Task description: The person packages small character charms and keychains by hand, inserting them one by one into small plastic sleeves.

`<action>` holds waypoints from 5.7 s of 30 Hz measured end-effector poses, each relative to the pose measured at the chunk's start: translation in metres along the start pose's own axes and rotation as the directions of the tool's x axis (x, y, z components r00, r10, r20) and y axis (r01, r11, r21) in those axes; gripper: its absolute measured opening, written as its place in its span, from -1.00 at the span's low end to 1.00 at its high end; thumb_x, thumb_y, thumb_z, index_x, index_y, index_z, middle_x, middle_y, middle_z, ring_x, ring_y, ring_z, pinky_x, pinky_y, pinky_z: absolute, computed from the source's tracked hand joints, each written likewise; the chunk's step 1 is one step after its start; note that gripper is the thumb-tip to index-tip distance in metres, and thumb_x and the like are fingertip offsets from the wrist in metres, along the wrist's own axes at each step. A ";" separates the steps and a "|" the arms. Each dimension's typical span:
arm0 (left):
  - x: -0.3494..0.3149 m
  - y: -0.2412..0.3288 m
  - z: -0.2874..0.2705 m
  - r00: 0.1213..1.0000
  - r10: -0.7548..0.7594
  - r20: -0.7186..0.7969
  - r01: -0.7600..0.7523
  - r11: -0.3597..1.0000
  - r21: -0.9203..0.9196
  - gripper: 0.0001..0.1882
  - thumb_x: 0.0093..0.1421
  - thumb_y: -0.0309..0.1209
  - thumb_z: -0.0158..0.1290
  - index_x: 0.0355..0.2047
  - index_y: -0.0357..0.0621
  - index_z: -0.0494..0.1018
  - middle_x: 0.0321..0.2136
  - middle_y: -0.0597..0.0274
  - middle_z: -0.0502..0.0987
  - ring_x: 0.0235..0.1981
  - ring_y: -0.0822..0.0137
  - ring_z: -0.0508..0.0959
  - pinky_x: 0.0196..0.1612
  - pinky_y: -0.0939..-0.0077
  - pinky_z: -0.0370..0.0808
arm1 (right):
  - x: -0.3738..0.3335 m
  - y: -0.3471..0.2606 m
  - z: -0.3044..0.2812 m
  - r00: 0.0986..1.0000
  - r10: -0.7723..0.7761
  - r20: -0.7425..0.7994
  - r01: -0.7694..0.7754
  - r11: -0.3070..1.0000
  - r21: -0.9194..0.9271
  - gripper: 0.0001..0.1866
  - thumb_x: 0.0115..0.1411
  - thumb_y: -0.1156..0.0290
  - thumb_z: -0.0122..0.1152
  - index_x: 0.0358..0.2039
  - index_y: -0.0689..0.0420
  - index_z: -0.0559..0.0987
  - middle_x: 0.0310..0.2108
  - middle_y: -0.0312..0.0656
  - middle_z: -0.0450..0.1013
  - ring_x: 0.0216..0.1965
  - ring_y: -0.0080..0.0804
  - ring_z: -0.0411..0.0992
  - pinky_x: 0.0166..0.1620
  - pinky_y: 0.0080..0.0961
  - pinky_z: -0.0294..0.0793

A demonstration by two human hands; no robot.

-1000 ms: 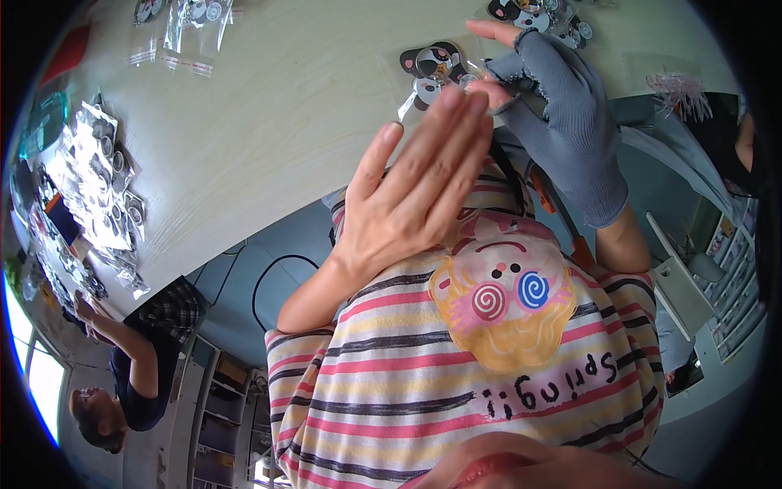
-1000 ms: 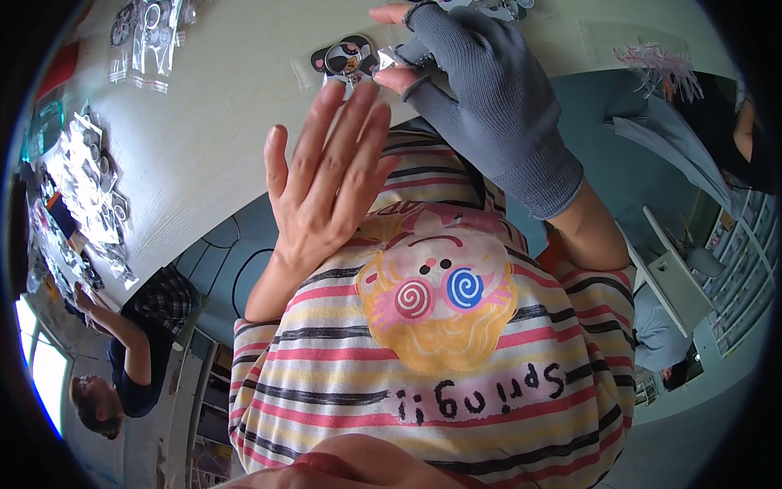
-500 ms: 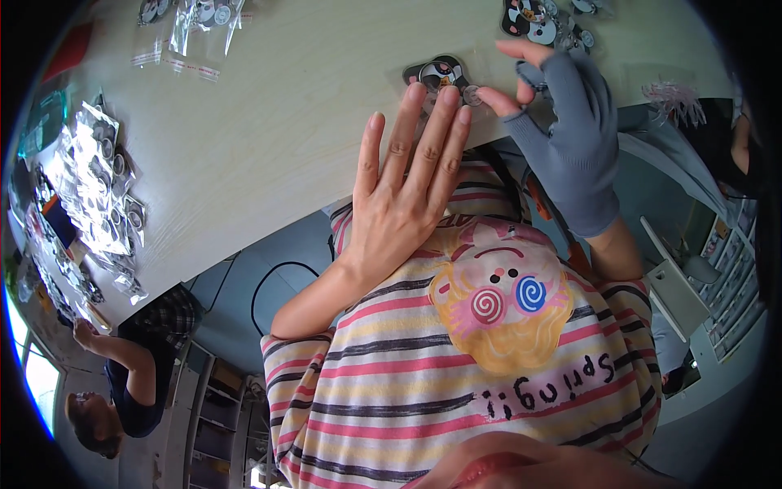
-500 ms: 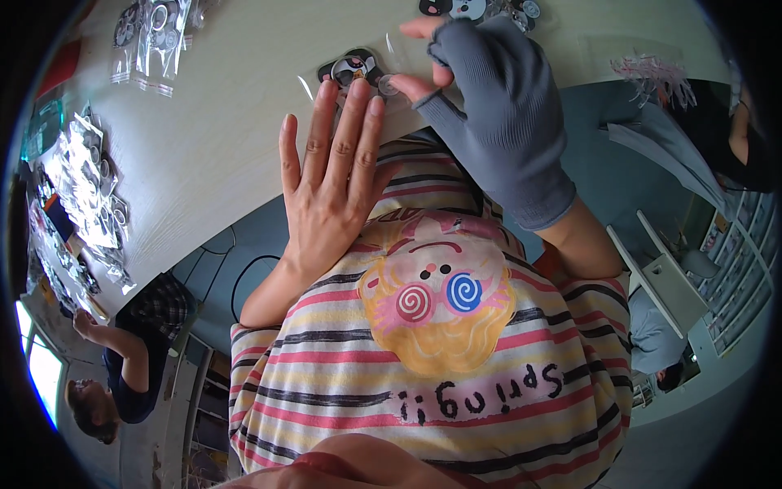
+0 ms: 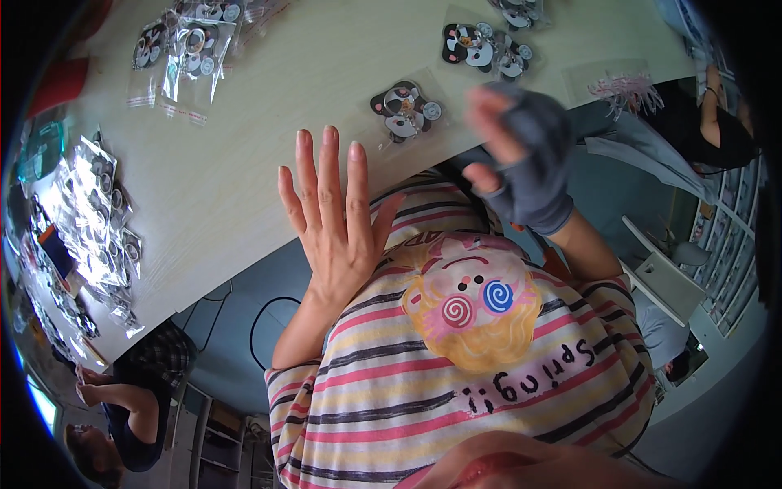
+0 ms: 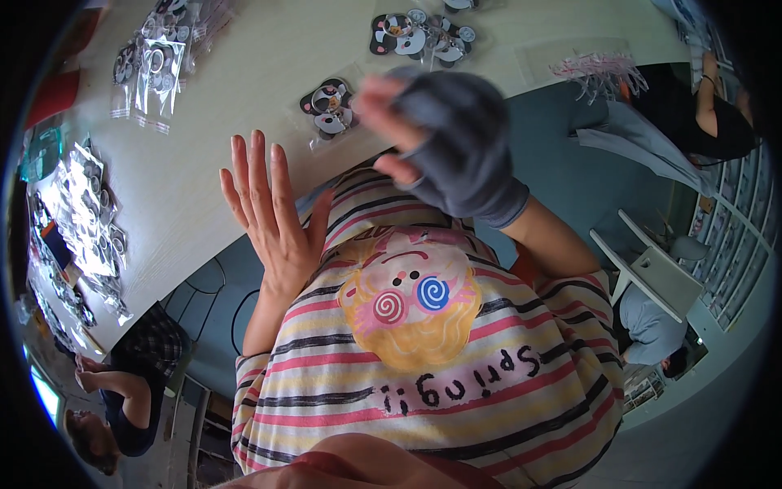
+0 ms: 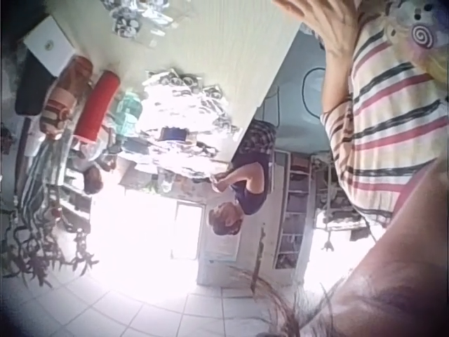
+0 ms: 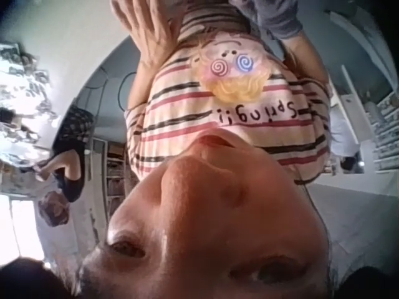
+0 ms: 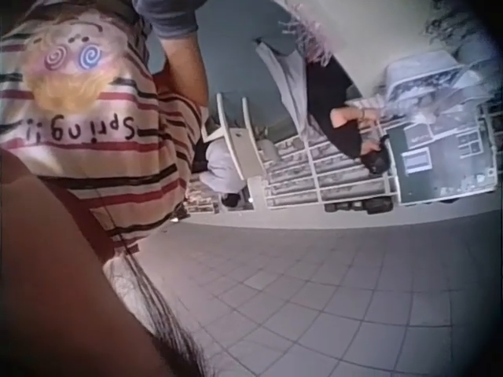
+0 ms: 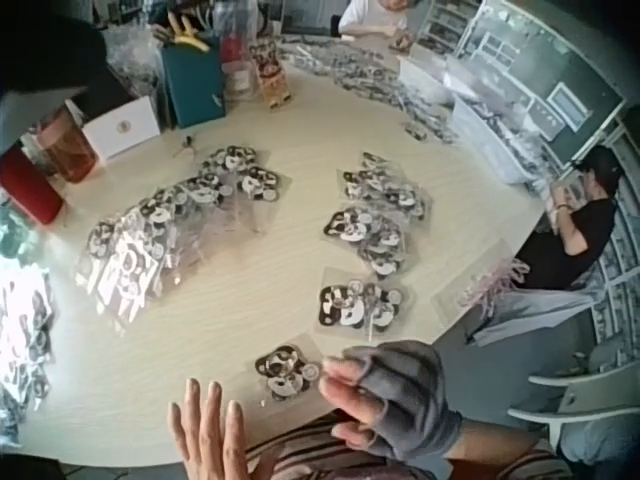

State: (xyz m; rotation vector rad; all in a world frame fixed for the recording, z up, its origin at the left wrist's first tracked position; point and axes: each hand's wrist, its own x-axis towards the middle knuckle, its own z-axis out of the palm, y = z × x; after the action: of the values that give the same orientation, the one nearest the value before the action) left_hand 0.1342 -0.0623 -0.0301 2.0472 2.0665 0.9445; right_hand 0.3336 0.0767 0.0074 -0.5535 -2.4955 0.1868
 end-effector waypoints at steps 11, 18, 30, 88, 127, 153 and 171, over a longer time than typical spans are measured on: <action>0.146 -0.062 -0.006 0.926 0.370 0.081 -0.378 0.892 0.246 -0.54 0.34 -0.35 0.03 0.20 -0.25 0.40 0.27 0.12 0.38 0.40 0.21 0.22 0.45 0.07 0.03 | 0.071 0.069 0.033 0.992 -0.123 0.001 0.114 0.915 -0.387 -0.52 0.11 0.26 0.31 0.04 0.16 0.56 0.04 -0.19 0.49 0.17 -0.29 0.39 0.16 -0.20 0.32; 0.180 -0.108 0.016 0.912 0.368 0.181 -0.409 0.846 0.342 -0.51 0.41 -0.31 -0.09 0.33 -0.03 0.30 0.33 0.22 0.31 0.42 0.24 0.19 0.47 0.09 -0.01 | 0.049 0.037 0.039 0.984 -0.041 0.173 0.079 0.972 -0.221 -0.51 0.14 0.25 0.26 0.07 0.16 0.54 0.07 -0.15 0.47 0.19 -0.22 0.37 0.23 -0.19 0.27; 0.159 -0.055 0.030 0.716 0.560 0.418 -0.477 0.829 -0.292 -0.44 0.47 -0.14 -0.20 0.42 0.03 0.15 0.42 0.19 0.17 0.46 0.18 0.09 0.48 0.07 -0.04 | -0.008 0.028 -0.014 0.994 -0.023 0.106 0.047 0.971 -0.233 -0.65 0.09 0.41 0.32 -0.07 0.06 0.60 0.02 -0.29 0.52 0.01 -0.29 0.47 0.01 -0.28 0.45; 0.037 0.000 0.006 0.917 0.393 0.063 -0.394 0.919 -0.002 -0.57 0.02 -0.24 0.18 -0.08 -0.07 0.60 -0.20 0.26 0.54 -0.02 0.29 0.54 0.15 0.15 0.43 | -0.026 0.028 0.001 0.997 -0.074 0.026 0.070 0.990 0.124 -0.61 -0.05 0.38 0.35 -0.12 -0.08 0.69 -0.30 -0.37 0.52 -0.24 -0.39 0.47 -0.08 -0.39 0.43; 0.079 -0.002 -0.003 0.963 -0.205 -0.175 0.062 0.800 -0.597 -0.77 0.08 -0.67 0.25 -0.26 -0.16 0.55 -0.32 0.32 0.68 -0.15 0.37 0.59 0.08 0.47 0.26 | 0.041 0.046 -0.018 0.969 0.210 0.131 -0.248 0.840 0.482 -0.54 0.12 0.56 0.36 0.07 0.15 0.55 -0.27 -0.24 0.58 -0.28 -0.38 0.52 -0.10 -0.43 0.49; 0.037 0.002 -0.008 0.988 0.079 0.131 -0.034 0.950 -0.311 -0.62 0.06 -0.56 0.29 -0.07 -0.16 0.54 0.01 0.21 0.61 0.10 0.11 0.52 0.17 0.13 0.30 | 0.021 0.019 -0.014 0.740 0.486 0.465 -0.668 0.616 0.418 -0.68 0.25 0.56 0.28 0.03 0.23 0.58 -0.30 -0.22 0.58 -0.27 -0.64 0.51 -0.14 -0.67 0.50; 0.037 0.001 0.002 0.989 0.150 0.001 -0.147 0.970 -0.195 -0.56 0.03 -0.59 0.23 -0.02 -0.16 0.56 -0.14 0.20 0.62 -0.02 0.13 0.58 0.08 0.16 0.42 | 0.036 0.017 -0.018 0.683 0.521 0.511 -0.713 0.627 0.313 -0.63 0.27 0.53 0.25 0.10 0.13 0.53 -0.37 -0.33 0.54 -0.36 -0.73 0.46 -0.23 -0.71 0.49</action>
State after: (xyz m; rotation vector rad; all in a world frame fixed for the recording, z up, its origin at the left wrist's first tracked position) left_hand 0.1317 -0.0270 -0.0181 2.1208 1.7540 1.1005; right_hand 0.3227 0.1074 0.0357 -1.2508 -2.3231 1.2883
